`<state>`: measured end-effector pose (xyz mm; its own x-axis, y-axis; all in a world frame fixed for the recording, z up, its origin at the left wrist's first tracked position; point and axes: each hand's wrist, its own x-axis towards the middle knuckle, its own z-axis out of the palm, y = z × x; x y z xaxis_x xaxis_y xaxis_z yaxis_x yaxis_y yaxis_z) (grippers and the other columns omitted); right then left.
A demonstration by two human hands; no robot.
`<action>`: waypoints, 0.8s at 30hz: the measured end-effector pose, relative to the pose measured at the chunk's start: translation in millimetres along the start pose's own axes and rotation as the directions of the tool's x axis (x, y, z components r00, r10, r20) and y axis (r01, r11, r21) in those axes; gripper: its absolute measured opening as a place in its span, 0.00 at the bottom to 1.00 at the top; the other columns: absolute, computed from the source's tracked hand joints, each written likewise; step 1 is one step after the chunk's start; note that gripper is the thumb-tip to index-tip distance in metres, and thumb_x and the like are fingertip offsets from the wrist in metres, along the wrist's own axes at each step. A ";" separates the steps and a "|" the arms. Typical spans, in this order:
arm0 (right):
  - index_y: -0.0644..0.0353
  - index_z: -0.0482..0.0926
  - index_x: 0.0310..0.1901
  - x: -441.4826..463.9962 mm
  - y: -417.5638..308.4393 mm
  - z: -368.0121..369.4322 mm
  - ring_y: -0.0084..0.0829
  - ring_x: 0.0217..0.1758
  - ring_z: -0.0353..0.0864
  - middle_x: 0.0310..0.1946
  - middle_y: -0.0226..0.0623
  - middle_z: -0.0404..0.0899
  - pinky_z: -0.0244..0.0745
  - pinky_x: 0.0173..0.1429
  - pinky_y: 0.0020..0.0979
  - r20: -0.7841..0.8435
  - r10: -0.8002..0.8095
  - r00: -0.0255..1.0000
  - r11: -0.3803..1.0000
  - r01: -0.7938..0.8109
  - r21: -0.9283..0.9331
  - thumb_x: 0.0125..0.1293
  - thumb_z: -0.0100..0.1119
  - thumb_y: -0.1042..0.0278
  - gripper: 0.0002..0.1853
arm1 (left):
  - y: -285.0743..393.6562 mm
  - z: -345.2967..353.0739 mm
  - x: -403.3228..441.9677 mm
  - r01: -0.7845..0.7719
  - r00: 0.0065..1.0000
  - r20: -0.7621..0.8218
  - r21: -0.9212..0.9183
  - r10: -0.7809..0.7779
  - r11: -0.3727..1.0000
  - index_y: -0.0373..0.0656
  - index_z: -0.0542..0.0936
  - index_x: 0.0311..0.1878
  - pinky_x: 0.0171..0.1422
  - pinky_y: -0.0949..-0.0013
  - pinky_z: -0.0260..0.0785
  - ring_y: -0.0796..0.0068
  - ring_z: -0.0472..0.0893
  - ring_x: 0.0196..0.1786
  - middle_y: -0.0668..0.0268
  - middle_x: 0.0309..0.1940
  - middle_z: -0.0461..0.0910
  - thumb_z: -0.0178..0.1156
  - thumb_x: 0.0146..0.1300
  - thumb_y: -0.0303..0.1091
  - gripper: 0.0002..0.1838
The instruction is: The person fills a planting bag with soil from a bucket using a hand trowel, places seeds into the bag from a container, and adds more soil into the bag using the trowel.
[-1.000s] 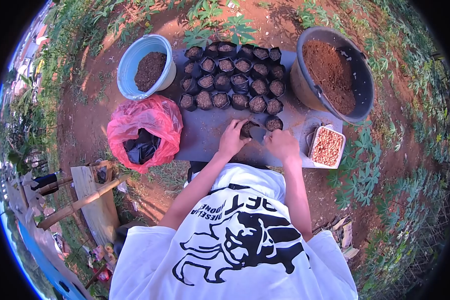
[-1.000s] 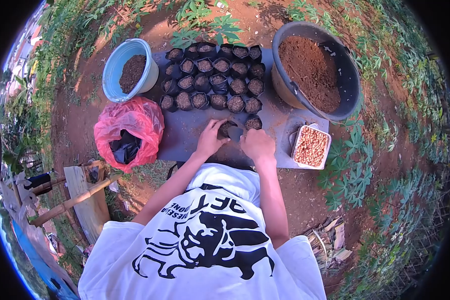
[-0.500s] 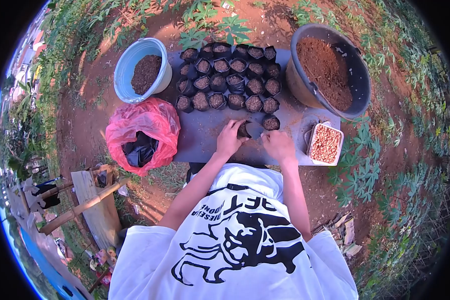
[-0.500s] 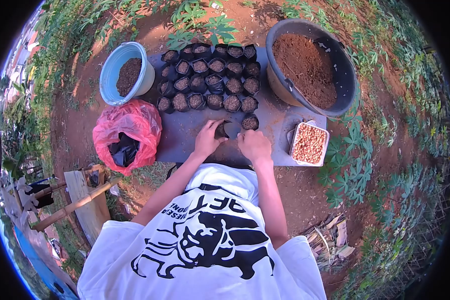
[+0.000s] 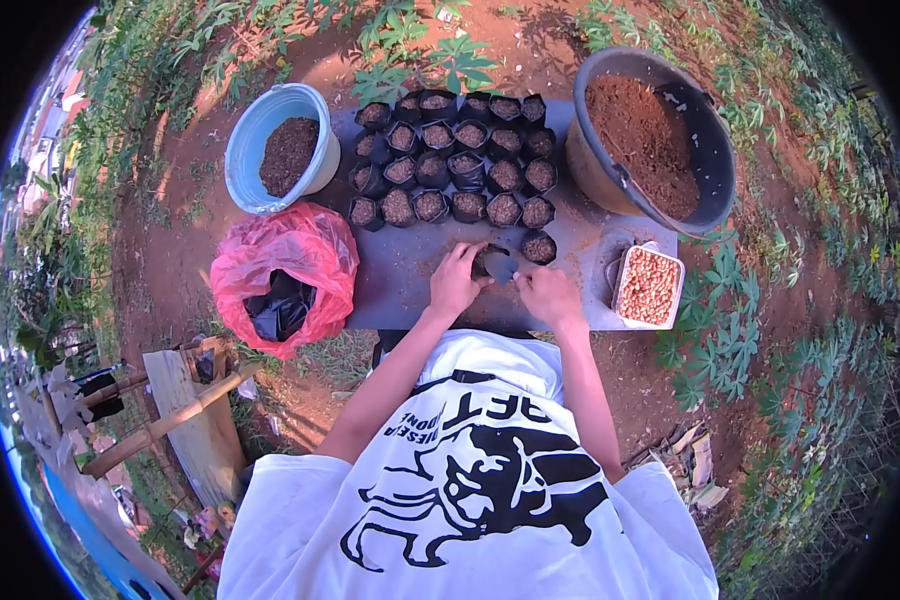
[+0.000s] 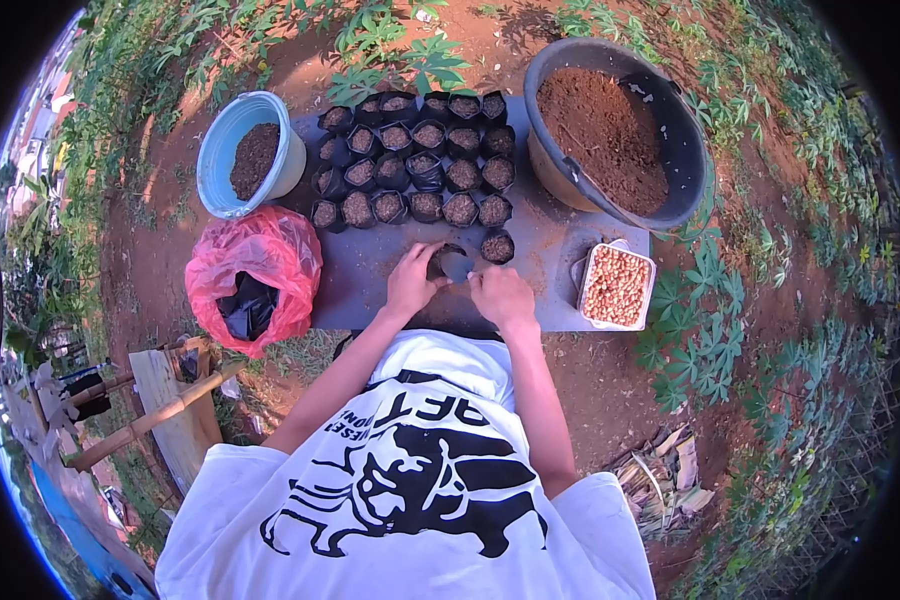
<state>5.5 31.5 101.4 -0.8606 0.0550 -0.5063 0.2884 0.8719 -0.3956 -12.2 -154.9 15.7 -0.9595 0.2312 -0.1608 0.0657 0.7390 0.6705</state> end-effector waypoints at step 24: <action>0.52 0.90 0.46 -6.9 -3.6 -9.9 0.52 0.50 0.88 0.41 0.51 0.89 0.82 0.57 0.49 -0.056 0.038 0.998 0.999 -0.040 -0.031 0.71 0.59 0.48 0.18 | -6.3 8.5 2.9 -0.032 0.998 0.042 -0.128 0.038 0.991 0.47 0.71 0.70 0.72 0.52 0.69 0.47 0.73 0.69 0.57 0.63 0.74 0.80 0.49 0.33 0.43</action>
<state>6.2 32.7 113.9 -0.8712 0.1158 -0.4771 0.3098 0.8835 -0.3514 -13.0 -153.5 4.8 -0.9439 0.2857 -0.1659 0.0608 0.6439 0.7627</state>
